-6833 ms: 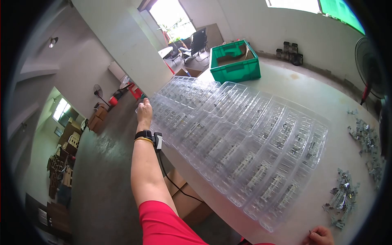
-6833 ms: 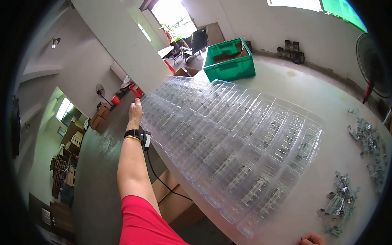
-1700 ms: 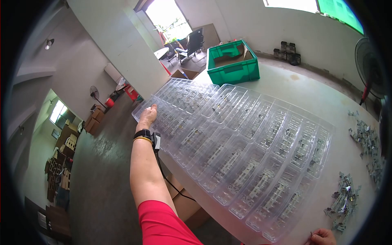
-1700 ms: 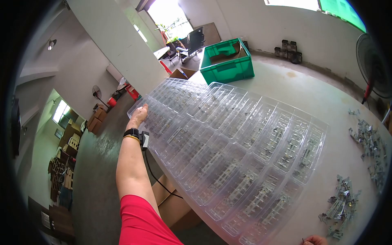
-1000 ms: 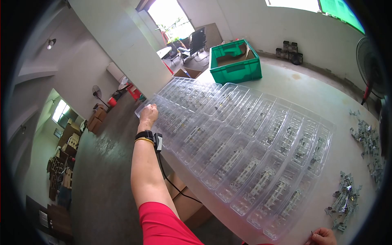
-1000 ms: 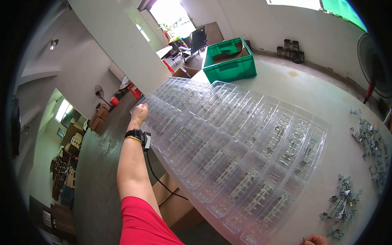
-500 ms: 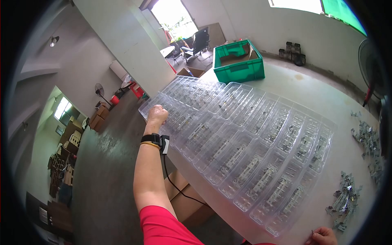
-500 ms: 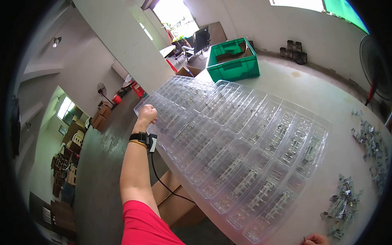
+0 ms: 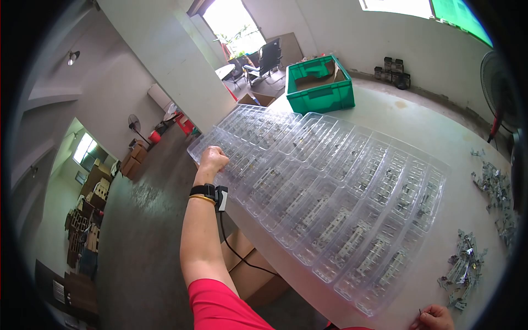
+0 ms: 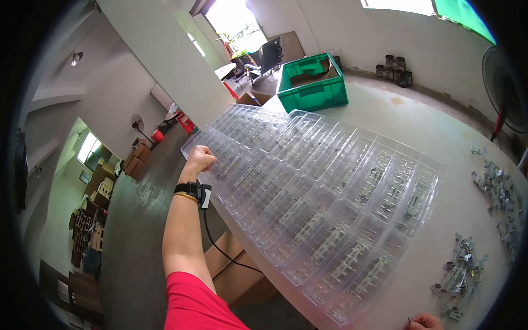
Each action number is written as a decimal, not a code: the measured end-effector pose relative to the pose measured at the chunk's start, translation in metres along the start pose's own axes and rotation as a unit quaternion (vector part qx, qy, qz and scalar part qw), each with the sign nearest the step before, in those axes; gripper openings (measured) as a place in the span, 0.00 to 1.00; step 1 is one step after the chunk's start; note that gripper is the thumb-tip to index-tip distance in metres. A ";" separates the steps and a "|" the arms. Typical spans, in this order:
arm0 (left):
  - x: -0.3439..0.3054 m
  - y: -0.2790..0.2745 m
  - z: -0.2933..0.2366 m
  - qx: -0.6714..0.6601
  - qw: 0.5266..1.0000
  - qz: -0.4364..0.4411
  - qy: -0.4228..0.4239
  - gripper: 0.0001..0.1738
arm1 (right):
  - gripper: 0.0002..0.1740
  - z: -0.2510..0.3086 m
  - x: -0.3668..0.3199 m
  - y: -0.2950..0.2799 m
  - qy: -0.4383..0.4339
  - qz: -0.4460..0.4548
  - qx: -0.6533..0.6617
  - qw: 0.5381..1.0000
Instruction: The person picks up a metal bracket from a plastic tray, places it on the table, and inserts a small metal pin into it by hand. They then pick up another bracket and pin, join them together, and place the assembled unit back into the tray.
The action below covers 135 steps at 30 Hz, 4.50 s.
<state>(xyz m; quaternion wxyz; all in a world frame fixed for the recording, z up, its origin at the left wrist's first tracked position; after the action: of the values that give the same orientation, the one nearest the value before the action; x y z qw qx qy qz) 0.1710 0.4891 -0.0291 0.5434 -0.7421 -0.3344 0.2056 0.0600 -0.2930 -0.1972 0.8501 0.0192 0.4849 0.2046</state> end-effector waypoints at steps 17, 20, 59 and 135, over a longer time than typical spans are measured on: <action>-0.042 -0.007 -0.016 0.051 0.992 0.031 0.109 0.24 | 0.07 0.001 0.002 -0.003 -0.013 0.009 -0.054 0.998; -0.040 -0.008 -0.019 0.055 0.989 0.018 0.134 0.23 | 0.07 0.001 0.002 -0.002 -0.018 0.010 -0.064 0.998; -0.093 0.015 -0.089 0.030 0.952 -0.010 0.303 0.13 | 0.10 0.007 -0.006 0.003 -0.030 0.030 -0.089 0.995; -0.490 0.017 -0.257 -0.312 0.692 -0.094 0.644 0.20 | 0.10 -0.024 -0.029 -0.009 -0.122 0.141 -0.163 0.969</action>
<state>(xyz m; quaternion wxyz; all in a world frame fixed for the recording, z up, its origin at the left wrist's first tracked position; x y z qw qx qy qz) 0.0083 -0.0382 0.0100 0.3790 -0.7840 -0.0152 -0.4915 0.0306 -0.3159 -0.1884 0.8568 -0.0269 0.3301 0.3952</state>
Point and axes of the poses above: each hand's wrist, its own x-axis towards the middle knuckle, its own y-axis out of the palm, z = x × y, the point moved 3 cm from there along x, towards the middle knuckle, and after that the axes turned 4 degrees about y, right-handed, at the moved point
